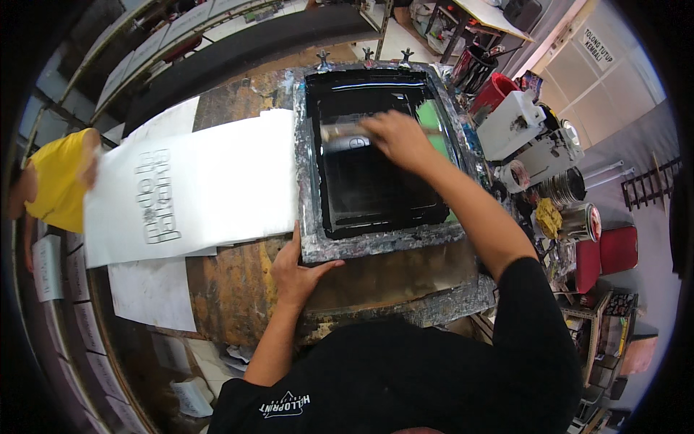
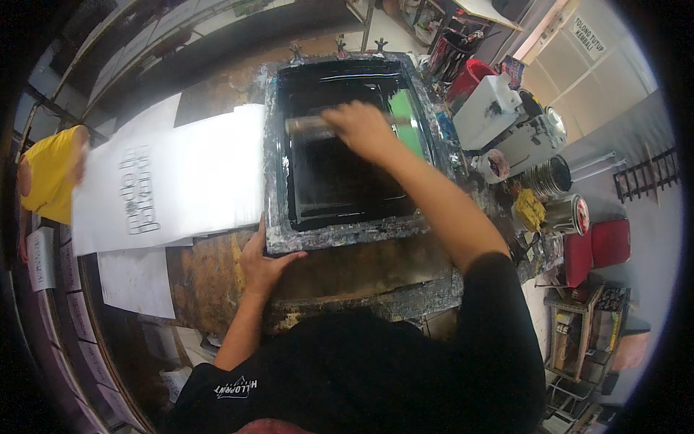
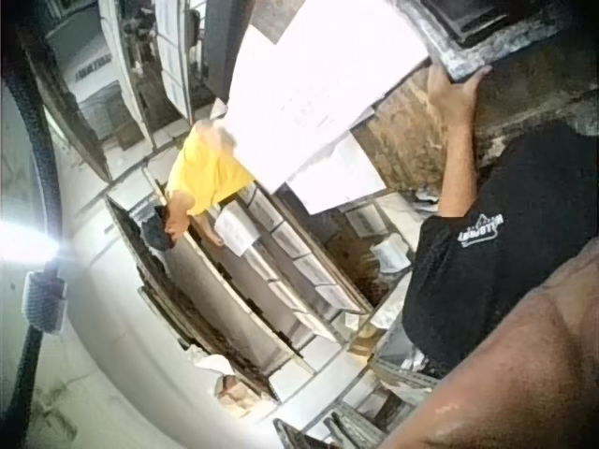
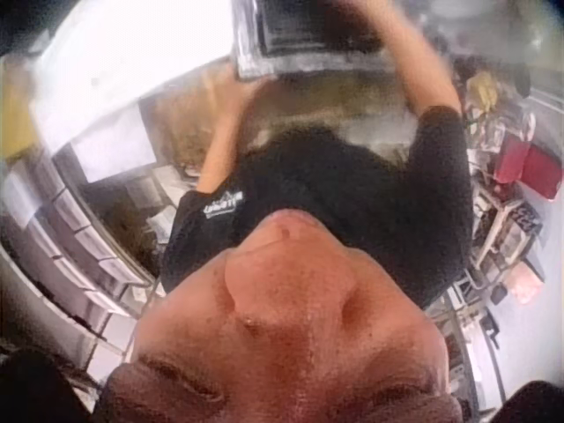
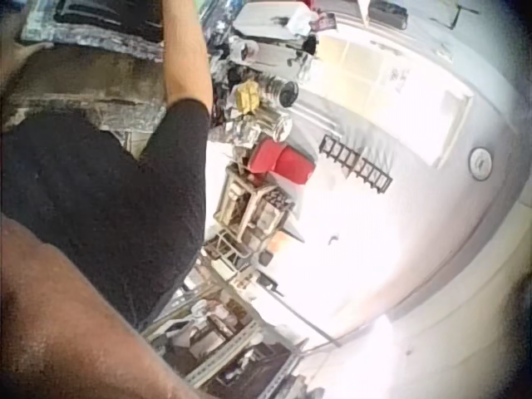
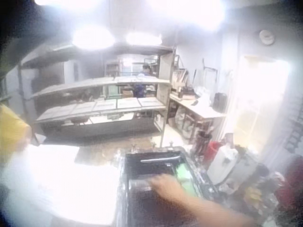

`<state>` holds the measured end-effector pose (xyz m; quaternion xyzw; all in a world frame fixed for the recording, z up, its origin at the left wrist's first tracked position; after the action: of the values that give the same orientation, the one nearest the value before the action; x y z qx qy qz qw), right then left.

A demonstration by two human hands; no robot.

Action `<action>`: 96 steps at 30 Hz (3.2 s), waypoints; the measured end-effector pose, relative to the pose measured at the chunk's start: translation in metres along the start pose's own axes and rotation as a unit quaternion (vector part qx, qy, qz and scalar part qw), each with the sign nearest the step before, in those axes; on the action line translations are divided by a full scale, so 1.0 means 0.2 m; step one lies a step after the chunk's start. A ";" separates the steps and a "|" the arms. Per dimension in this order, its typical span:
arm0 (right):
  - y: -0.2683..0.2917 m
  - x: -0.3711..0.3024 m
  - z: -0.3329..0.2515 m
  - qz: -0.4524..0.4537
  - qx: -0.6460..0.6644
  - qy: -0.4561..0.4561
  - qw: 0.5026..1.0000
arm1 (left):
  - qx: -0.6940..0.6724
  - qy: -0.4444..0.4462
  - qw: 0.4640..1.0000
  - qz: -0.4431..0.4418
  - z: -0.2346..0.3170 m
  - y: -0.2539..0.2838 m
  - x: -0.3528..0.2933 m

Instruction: The person performs screen printing on sheets of white paper, applying black ink using a squeegee and then stacking the printed sheets to the side.

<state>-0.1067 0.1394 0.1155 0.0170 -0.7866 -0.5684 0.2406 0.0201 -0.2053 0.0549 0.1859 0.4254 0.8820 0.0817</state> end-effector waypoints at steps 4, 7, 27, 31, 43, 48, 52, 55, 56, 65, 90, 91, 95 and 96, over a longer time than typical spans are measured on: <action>-0.25 0.45 0.38 0.021 -0.060 -0.019 0.998 | 0.062 -0.032 0.998 -0.007 -0.06 -0.05 0.00; -0.31 0.57 0.44 0.001 -0.077 -0.012 0.997 | 0.068 -0.024 0.997 -0.023 -0.05 -0.02 0.01; 0.17 -0.53 -0.63 -0.110 0.021 -0.061 0.992 | -0.097 0.119 0.987 -0.053 0.10 0.04 0.01; 0.37 -0.51 -0.81 0.017 -0.059 -0.025 0.998 | -0.311 0.058 0.947 0.061 0.22 0.11 0.09; 0.97 0.16 -0.67 0.175 -0.117 0.038 0.977 | 0.255 0.010 0.942 -0.217 0.28 -0.05 0.23; 1.12 0.31 -0.70 0.111 -0.094 -0.064 0.987 | 0.076 -0.057 0.995 0.027 0.39 0.03 0.51; 1.10 0.33 -0.70 0.154 -0.096 -0.024 0.983 | 0.025 -0.065 0.985 0.159 0.25 0.15 0.58; 1.07 0.30 -0.69 0.169 -0.080 -0.004 0.982 | 0.075 -0.012 0.984 0.161 -0.07 0.32 0.42; 1.07 0.28 -0.69 0.151 -0.094 -0.019 0.984 | 0.102 0.016 0.982 0.156 -0.19 0.41 0.37; 1.14 0.27 -0.73 0.077 -0.091 -0.079 0.990 | -0.030 -0.167 0.985 -0.013 0.29 0.11 0.38; 1.01 0.18 -0.71 0.108 -0.043 -0.102 0.988 | -0.291 0.105 0.951 -0.004 0.66 -0.03 0.49; 0.94 0.10 -0.75 0.150 -0.095 -0.035 0.983 | -0.415 0.150 0.897 0.005 0.61 0.14 0.49; 0.56 -0.31 -0.63 -0.111 -0.076 0.002 0.991 | -0.320 0.054 0.946 -0.024 0.32 0.35 0.28; 0.45 -0.41 -0.61 -0.093 -0.039 0.006 0.995 | -0.207 0.031 0.978 -0.017 0.26 0.29 0.21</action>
<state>0.0360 0.0866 0.1961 0.0842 -0.7574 -0.6183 0.1919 0.0021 -0.1911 0.1398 0.1304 0.2392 0.9547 0.1200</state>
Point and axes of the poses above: each hand's wrist, its own x-axis towards the middle knuckle, its own y-axis out of the back of the hand, z = x × y, the point moved 1 cm from there along x, towards the middle knuckle, and after that the axes turned 6 degrees about x, right-handed, at the moved point
